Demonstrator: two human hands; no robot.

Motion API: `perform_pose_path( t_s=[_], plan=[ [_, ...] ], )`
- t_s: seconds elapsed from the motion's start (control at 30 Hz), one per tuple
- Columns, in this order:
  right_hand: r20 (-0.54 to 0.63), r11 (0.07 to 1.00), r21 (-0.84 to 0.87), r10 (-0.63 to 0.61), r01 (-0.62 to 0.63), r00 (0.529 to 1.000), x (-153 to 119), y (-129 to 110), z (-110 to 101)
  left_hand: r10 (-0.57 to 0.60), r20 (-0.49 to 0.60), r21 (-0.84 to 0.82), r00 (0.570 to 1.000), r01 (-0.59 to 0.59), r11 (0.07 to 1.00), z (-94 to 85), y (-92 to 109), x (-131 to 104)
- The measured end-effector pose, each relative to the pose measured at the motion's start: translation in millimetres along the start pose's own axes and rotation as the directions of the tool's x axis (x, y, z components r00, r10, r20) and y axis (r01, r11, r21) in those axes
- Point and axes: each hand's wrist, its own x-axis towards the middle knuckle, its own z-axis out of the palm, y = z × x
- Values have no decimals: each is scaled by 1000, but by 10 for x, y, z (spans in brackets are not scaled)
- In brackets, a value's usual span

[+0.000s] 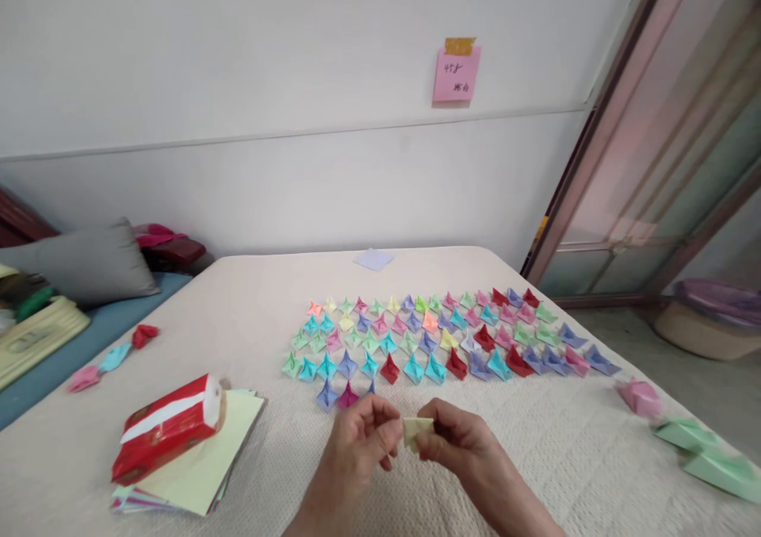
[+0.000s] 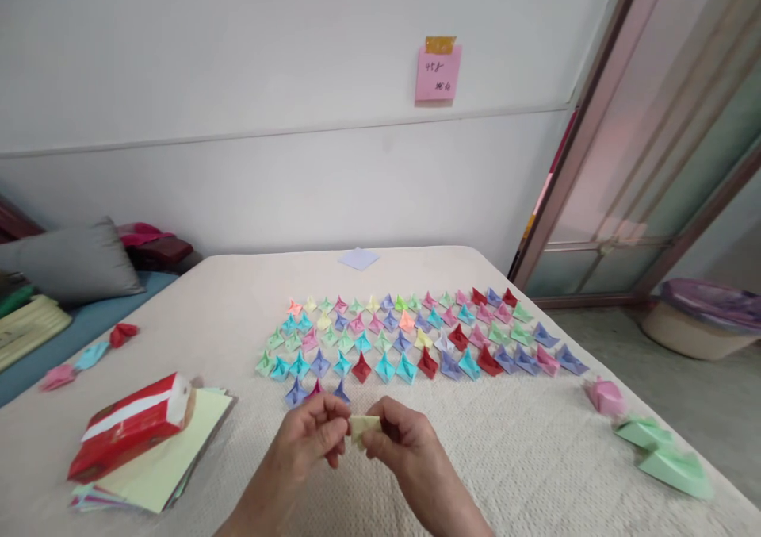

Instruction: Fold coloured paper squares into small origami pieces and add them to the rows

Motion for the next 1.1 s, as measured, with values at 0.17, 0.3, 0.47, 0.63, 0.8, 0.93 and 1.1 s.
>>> perform_pose_path(
  t_s=[0.17, 0.3, 0.47, 0.63, 0.8, 0.93, 1.1],
  plan=[
    [-59, 997, 37, 70, -68, 996, 1, -3, 105, 25, -10, 97, 1000, -23, 995, 59, 4, 20],
    [-108, 981, 185, 72, -51, 991, 9, 2, 128, -18, -78, -8, 997, 17, 1000, 84, -58, 24],
    [-110, 987, 149, 76, -59, 991, 9, 33, 116, -41, -48, -35, 998, 40, 999, 61, -55, 7],
    [-166, 982, 181, 84, -53, 983, -3, 81, 193, -10, -99, -7, 995, 9, 1000, 89, -34, 2],
    [-160, 929, 356, 166, -100, 973, -27, 102, 266, 31, -114, -45, 993, -37, 998, 109, -106, 14],
    [-122, 907, 404, 181, -118, 976, -25, 87, 269, 43, -123, -36, 992, -48, 998, 99, -145, 16],
    [-168, 910, 406, 165, -85, 972, -16, 115, 294, 53, -126, -4, 991, -54, 999, 121, -128, -3]
  ],
)
